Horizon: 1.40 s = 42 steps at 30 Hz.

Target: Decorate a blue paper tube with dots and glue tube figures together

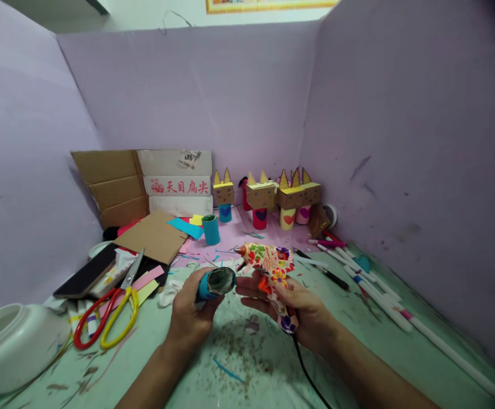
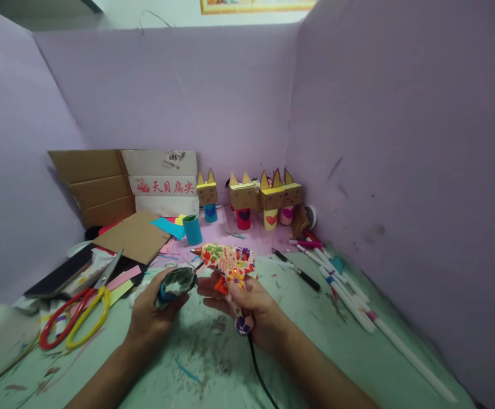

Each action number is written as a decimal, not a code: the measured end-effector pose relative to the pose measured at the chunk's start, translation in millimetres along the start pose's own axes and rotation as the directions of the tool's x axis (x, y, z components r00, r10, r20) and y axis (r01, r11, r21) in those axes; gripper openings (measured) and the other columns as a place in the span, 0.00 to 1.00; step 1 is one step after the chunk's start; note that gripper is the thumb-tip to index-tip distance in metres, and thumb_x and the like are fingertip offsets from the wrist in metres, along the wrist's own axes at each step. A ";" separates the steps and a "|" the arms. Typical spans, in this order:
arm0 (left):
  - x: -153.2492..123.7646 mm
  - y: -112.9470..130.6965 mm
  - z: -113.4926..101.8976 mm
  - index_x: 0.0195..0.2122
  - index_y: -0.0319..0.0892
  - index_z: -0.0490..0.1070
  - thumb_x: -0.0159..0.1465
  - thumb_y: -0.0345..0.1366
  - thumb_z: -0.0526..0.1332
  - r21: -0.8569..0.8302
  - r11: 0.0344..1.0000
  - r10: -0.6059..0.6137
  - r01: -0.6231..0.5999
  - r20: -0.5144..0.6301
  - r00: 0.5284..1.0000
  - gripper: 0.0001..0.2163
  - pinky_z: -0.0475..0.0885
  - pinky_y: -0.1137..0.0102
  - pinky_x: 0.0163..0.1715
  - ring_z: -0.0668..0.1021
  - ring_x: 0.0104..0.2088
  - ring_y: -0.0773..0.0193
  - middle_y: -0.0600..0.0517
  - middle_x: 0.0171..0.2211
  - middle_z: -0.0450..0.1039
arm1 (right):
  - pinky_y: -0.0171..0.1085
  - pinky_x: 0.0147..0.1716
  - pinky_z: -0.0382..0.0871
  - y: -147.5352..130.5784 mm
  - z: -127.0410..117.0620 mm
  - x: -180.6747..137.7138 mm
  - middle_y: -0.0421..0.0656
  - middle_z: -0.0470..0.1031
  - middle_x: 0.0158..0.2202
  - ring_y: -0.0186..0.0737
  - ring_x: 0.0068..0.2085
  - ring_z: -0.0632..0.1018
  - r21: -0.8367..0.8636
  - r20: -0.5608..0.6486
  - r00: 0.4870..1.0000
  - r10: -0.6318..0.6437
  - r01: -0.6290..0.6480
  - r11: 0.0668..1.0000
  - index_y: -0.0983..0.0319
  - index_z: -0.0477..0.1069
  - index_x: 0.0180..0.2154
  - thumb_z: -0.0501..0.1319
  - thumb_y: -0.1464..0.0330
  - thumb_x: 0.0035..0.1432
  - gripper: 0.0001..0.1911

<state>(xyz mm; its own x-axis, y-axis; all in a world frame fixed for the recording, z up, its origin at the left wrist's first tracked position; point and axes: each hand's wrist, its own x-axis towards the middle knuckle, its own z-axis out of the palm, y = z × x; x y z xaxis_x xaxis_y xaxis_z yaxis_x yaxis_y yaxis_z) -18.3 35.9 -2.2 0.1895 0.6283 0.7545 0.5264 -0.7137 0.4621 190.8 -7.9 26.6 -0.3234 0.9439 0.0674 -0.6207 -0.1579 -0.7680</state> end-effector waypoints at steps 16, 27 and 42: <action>-1.9 0.1 1.0 0.48 0.43 0.69 0.59 0.33 0.64 0.010 0.999 0.038 -0.038 -0.004 0.999 0.15 0.76 0.66 0.42 0.81 0.39 0.57 0.48 0.41 0.79 | 0.55 0.58 0.63 5.6 0.4 2.4 0.52 0.82 0.40 0.55 0.52 0.78 0.102 -0.023 0.999 0.029 -0.026 0.994 0.64 0.77 0.36 0.74 0.61 0.43 0.19; 0.5 4.4 1.8 0.46 0.43 0.71 0.60 0.35 0.63 -0.047 0.999 -0.014 0.014 0.017 1.000 0.12 0.77 0.65 0.39 0.81 0.38 0.58 0.48 0.39 0.79 | 0.55 0.57 0.64 7.8 -1.5 2.7 0.53 0.81 0.41 0.55 0.52 0.78 0.100 -0.023 0.999 0.033 -0.031 0.994 0.64 0.77 0.38 0.73 0.61 0.45 0.19; -5.1 -2.0 5.8 0.49 0.43 0.70 0.60 0.30 0.64 0.021 0.998 0.063 -0.062 -0.050 0.997 0.15 0.75 0.63 0.45 0.80 0.43 0.56 0.47 0.42 0.78 | 0.51 0.57 0.66 3.8 -1.0 0.6 0.51 0.81 0.43 0.52 0.48 0.81 0.142 -0.025 0.997 0.077 -0.073 0.987 0.64 0.77 0.42 0.74 0.63 0.45 0.22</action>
<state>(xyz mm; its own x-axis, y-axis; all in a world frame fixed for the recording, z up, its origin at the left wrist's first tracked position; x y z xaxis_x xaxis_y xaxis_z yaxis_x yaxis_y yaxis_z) -15.5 35.9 -9.7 0.1811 0.5658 0.8044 0.5312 -0.7446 0.4042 188.9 -7.7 23.1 -0.3520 0.9360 -0.0080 -0.6910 -0.2656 -0.6723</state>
